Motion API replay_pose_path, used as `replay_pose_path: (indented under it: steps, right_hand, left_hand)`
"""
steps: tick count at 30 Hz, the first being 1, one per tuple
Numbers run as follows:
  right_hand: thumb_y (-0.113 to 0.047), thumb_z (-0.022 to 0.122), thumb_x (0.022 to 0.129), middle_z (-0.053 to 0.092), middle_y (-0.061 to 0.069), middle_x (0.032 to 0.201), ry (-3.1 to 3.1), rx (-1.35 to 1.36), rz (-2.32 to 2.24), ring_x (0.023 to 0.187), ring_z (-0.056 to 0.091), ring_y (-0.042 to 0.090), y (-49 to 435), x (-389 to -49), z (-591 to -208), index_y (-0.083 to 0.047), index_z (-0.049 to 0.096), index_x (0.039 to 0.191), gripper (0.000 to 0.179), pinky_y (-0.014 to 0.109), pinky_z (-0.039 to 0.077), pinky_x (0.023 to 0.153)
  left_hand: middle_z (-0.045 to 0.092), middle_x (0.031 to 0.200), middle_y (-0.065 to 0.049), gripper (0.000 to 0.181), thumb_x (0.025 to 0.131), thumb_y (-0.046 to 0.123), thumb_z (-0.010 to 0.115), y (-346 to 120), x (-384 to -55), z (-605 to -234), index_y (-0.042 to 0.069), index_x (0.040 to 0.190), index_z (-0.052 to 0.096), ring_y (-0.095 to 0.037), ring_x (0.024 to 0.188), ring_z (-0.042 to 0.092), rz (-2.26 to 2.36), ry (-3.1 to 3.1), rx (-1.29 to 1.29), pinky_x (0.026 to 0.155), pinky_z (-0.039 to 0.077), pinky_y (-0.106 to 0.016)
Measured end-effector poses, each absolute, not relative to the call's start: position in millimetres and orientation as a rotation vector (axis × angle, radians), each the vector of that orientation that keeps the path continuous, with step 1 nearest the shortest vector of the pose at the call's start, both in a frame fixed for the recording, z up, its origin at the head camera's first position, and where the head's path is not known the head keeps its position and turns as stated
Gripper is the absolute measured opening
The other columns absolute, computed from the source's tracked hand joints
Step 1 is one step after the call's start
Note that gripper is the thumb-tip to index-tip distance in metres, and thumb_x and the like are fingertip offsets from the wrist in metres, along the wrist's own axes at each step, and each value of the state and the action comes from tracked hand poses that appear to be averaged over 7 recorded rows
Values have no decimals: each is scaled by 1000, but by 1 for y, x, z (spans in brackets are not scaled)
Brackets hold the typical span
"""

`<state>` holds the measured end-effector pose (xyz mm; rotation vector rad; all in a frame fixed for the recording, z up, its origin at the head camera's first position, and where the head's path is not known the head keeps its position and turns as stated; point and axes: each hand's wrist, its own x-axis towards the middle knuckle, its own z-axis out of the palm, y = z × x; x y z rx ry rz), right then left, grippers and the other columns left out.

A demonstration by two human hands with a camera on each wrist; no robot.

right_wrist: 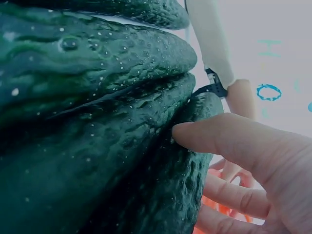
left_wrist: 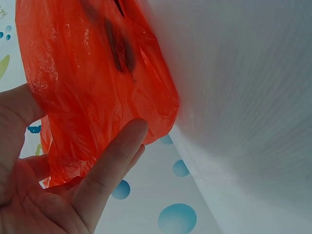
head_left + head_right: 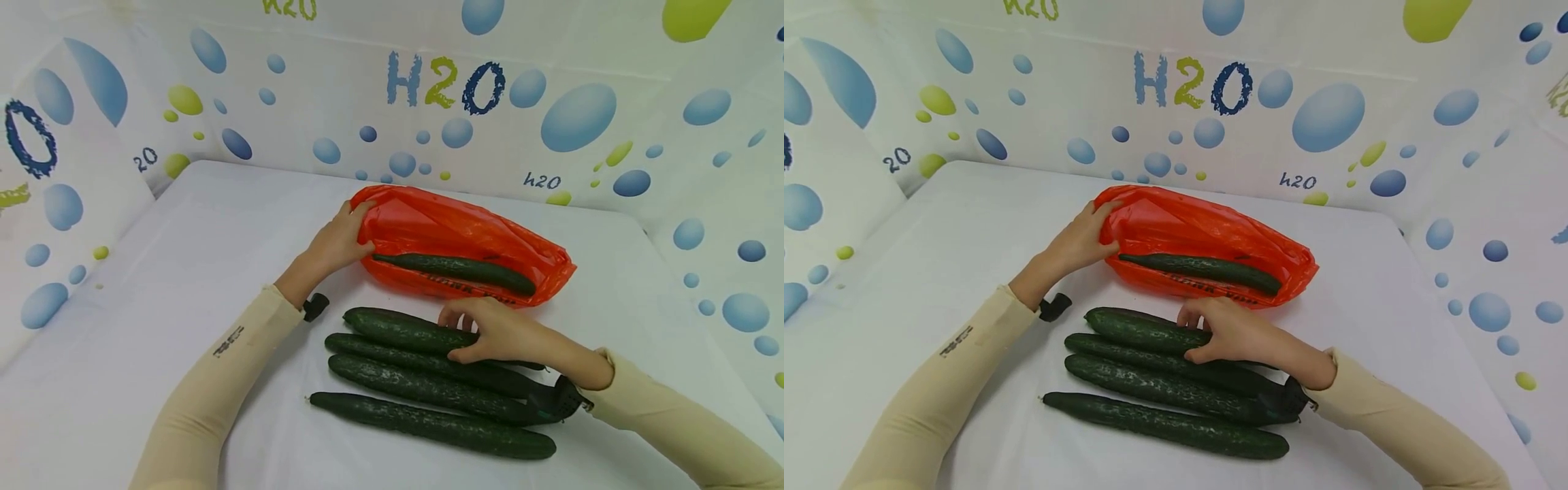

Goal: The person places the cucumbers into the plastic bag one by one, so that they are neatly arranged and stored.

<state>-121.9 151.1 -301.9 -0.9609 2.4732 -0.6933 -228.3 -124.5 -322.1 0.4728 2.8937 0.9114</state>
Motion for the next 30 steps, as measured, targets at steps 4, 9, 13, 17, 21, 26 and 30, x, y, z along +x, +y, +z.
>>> replay_pose_path:
  steps: [4,9,13,17,21,26,30]
  right_hand:
    - [-19,80,78,64,-5,97,2491,-974,-658,85,58,12,149,-123,-304,-13,64,107,34,28,53,74]
    - [-17,79,78,64,-6,97,2508,-981,-630,86,58,12,147,-123,-304,-13,64,106,33,33,54,77]
    - [-15,77,79,64,-5,98,2508,-1001,-630,86,58,12,147,-121,-304,-13,63,107,31,30,53,78]
    - [-13,75,80,64,-4,100,2505,-1030,-645,86,59,12,148,-120,-303,-12,63,107,30,29,53,79]
    - [-11,75,80,66,-2,101,2514,-1052,-645,88,59,14,149,-121,-302,-8,63,109,31,29,53,79]
    - [-10,76,80,66,-1,101,2525,-1058,-643,88,58,14,149,-122,-297,-6,64,111,33,29,53,78]
    - [-9,76,80,66,-1,102,2521,-1076,-674,89,57,14,148,-123,-293,-6,65,113,35,29,53,79]
  left_hand:
    - [36,142,-25,75,87,15,66,-125,-228,-322,7,152,28,-41,117,52,904,2900,473,92,51,-55]
    - [37,140,-24,76,87,15,67,-126,-229,-322,7,152,28,-40,118,52,906,2903,468,92,51,-54]
    - [37,141,-25,74,87,15,65,-126,-230,-323,8,151,28,-41,117,52,903,2898,472,93,51,-56]
    - [37,140,-24,74,87,15,65,-125,-229,-324,8,151,29,-41,115,53,899,2899,471,92,51,-56]
    - [38,139,-24,74,87,15,66,-124,-229,-323,8,151,29,-40,115,53,901,2898,472,91,52,-55]
    - [37,142,-25,74,87,17,65,-125,-228,-321,9,151,29,-41,117,52,884,2898,480,93,50,-56]
    - [34,146,-26,73,88,18,64,-127,-230,-321,10,152,29,-44,120,50,873,2899,484,94,49,-58]
